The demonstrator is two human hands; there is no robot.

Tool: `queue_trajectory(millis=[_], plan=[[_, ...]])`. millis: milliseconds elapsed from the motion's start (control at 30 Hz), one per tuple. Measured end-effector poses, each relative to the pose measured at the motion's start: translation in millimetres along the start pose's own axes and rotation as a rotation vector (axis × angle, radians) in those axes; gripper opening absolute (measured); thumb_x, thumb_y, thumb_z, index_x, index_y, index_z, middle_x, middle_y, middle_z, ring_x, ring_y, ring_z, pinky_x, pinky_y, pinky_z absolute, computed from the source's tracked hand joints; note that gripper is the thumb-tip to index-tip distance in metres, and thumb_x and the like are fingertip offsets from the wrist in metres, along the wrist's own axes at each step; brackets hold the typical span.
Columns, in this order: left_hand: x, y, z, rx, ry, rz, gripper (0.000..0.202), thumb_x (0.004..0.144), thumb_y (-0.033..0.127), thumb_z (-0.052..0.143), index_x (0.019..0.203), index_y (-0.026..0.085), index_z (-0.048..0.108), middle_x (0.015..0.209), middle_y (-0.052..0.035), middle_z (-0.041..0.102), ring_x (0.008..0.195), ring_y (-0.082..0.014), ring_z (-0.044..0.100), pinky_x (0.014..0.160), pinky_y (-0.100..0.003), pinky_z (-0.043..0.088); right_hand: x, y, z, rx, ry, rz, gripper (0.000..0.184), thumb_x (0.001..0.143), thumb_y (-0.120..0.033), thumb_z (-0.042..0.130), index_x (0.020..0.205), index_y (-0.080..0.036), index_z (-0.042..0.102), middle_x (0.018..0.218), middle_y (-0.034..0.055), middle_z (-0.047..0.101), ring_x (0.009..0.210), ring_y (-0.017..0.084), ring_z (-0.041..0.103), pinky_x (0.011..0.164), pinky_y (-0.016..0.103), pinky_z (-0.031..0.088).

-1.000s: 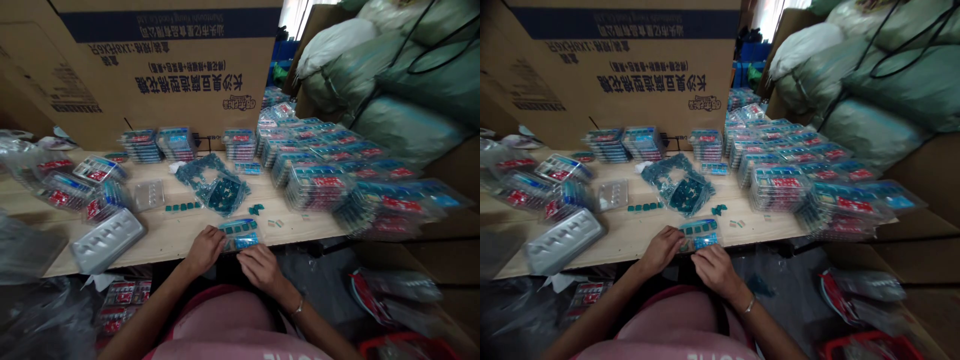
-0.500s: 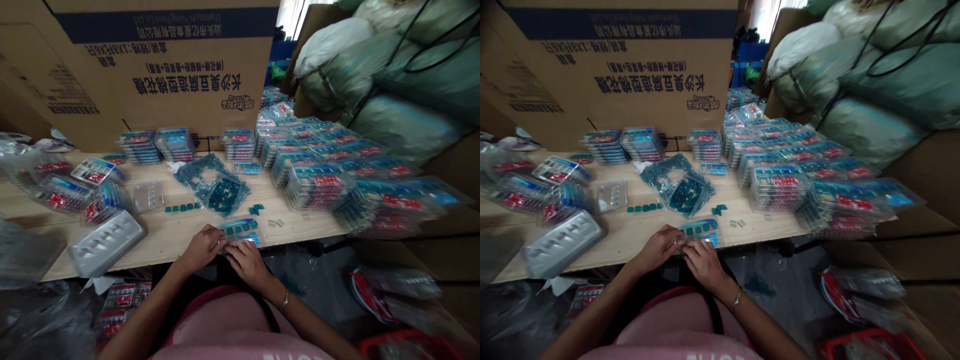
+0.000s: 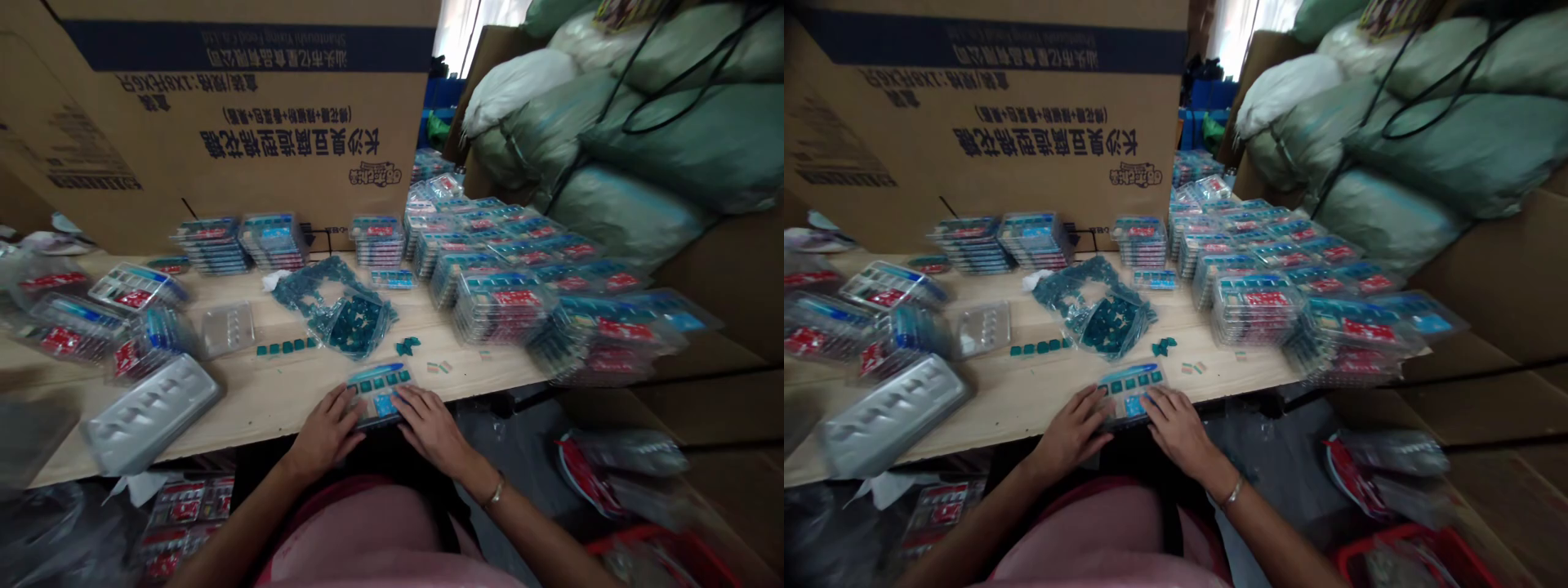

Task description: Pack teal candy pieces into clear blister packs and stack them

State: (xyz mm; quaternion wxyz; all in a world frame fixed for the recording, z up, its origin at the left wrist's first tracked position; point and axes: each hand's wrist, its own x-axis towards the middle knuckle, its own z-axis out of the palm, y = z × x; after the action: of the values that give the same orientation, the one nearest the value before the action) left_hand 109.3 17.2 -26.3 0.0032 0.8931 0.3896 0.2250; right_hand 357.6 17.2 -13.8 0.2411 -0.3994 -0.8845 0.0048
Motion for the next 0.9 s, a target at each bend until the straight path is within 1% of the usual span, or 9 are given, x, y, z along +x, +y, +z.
queue_trajectory(millis=[100, 200, 300, 367, 467, 533, 700, 800, 900], plan=[[-10.8, 3.5, 8.2, 0.028, 0.038, 0.017, 0.034, 0.085, 0.027, 0.056, 0.118, 0.019, 0.057, 0.119, -0.0145, 0.060, 0.118, -0.0301, 0.051, 0.091, -0.047, 0.051, 7.8, -6.5, 9.2, -0.093, -0.049, -0.054, 0.037, 0.085, -0.013, 0.053, 0.121, -0.018, 0.055, 0.115, 0.0134, 0.063, 0.103, 0.026, 0.057, 0.088, 0.044, 0.047], [-16.0, 9.3, 1.2, 0.036, 0.041, 0.014, 0.036, 0.086, 0.026, 0.054, 0.121, 0.021, 0.055, 0.117, -0.0131, 0.061, 0.116, -0.0290, 0.053, 0.091, -0.046, 0.051, 13.8, -23.3, 9.6, -0.150, -0.020, -0.175, 0.034, 0.087, -0.014, 0.051, 0.121, -0.018, 0.055, 0.118, 0.0136, 0.062, 0.103, 0.025, 0.057, 0.087, 0.041, 0.047], [-19.6, 11.6, -19.2, -0.040, 0.047, 0.003, 0.048, 0.085, 0.035, 0.054, 0.131, 0.023, 0.046, 0.124, -0.0135, 0.057, 0.116, -0.0284, 0.052, 0.090, -0.043, 0.051, 19.6, -34.7, -14.2, -0.100, -0.008, -0.257, 0.032, 0.091, -0.017, 0.045, 0.121, -0.016, 0.056, 0.111, 0.0118, 0.066, 0.095, 0.023, 0.060, 0.081, 0.037, 0.049], [-22.4, 7.5, -33.2, -0.093, 0.133, -0.056, 0.055, 0.085, 0.040, 0.051, 0.136, 0.022, 0.038, 0.131, -0.0155, 0.050, 0.118, -0.0293, 0.050, 0.091, -0.044, 0.050, 29.3, -29.3, -39.4, -0.053, 0.024, -0.255, 0.034, 0.091, -0.017, 0.042, 0.123, -0.018, 0.055, 0.109, 0.0100, 0.067, 0.094, 0.022, 0.060, 0.081, 0.037, 0.049], [-26.1, -6.9, -42.3, -0.061, 0.301, -0.251, 0.053, 0.088, 0.036, 0.046, 0.137, 0.021, 0.033, 0.132, -0.0163, 0.048, 0.119, -0.0296, 0.049, 0.092, -0.046, 0.048, 66.0, 6.9, -68.4, -0.054, 0.135, -0.197, 0.038, 0.091, -0.014, 0.041, 0.126, -0.021, 0.054, 0.115, 0.0081, 0.065, 0.101, 0.022, 0.058, 0.087, 0.038, 0.046], [-27.7, -17.4, -38.7, 0.006, 0.314, -0.357, 0.047, 0.089, 0.033, 0.045, 0.134, 0.020, 0.037, 0.124, -0.0146, 0.054, 0.113, -0.0275, 0.053, 0.090, -0.044, 0.048, 105.5, 46.3, -70.0, -0.079, 0.188, -0.089, 0.037, 0.090, -0.014, 0.042, 0.124, -0.020, 0.056, 0.114, 0.0091, 0.065, 0.103, 0.024, 0.057, 0.089, 0.041, 0.044], [-30.6, -26.6, -21.3, 0.157, 0.115, -0.329, 0.039, 0.085, 0.039, 0.052, 0.118, 0.018, 0.053, 0.110, -0.0102, 0.063, 0.100, -0.0257, 0.057, 0.085, -0.040, 0.049, 199.2, 138.2, -17.8, -0.153, 0.062, 0.153, 0.036, 0.085, -0.009, 0.047, 0.118, -0.016, 0.060, 0.116, 0.0122, 0.063, 0.108, 0.027, 0.053, 0.094, 0.044, 0.039], [-30.6, -20.2, -18.3, 0.204, 0.082, -0.342, 0.036, 0.084, 0.038, 0.054, 0.113, 0.017, 0.056, 0.111, -0.0113, 0.062, 0.100, -0.0261, 0.057, 0.085, -0.041, 0.048, 219.0, 166.3, 15.0, -0.126, -0.044, 0.193, 0.035, 0.078, -0.013, 0.060, 0.113, -0.012, 0.062, 0.115, 0.0153, 0.063, 0.106, 0.027, 0.055, 0.092, 0.039, 0.042], [-27.5, -13.0, -21.0, 0.167, 0.086, -0.370, 0.040, 0.081, 0.042, 0.056, 0.112, 0.017, 0.057, 0.111, -0.0129, 0.062, 0.100, -0.0273, 0.056, 0.084, -0.042, 0.048, 220.6, 181.3, 26.6, -0.086, -0.072, 0.168, 0.040, 0.070, -0.016, 0.069, 0.108, -0.008, 0.064, 0.111, 0.0176, 0.064, 0.100, 0.028, 0.058, 0.086, 0.035, 0.046]])
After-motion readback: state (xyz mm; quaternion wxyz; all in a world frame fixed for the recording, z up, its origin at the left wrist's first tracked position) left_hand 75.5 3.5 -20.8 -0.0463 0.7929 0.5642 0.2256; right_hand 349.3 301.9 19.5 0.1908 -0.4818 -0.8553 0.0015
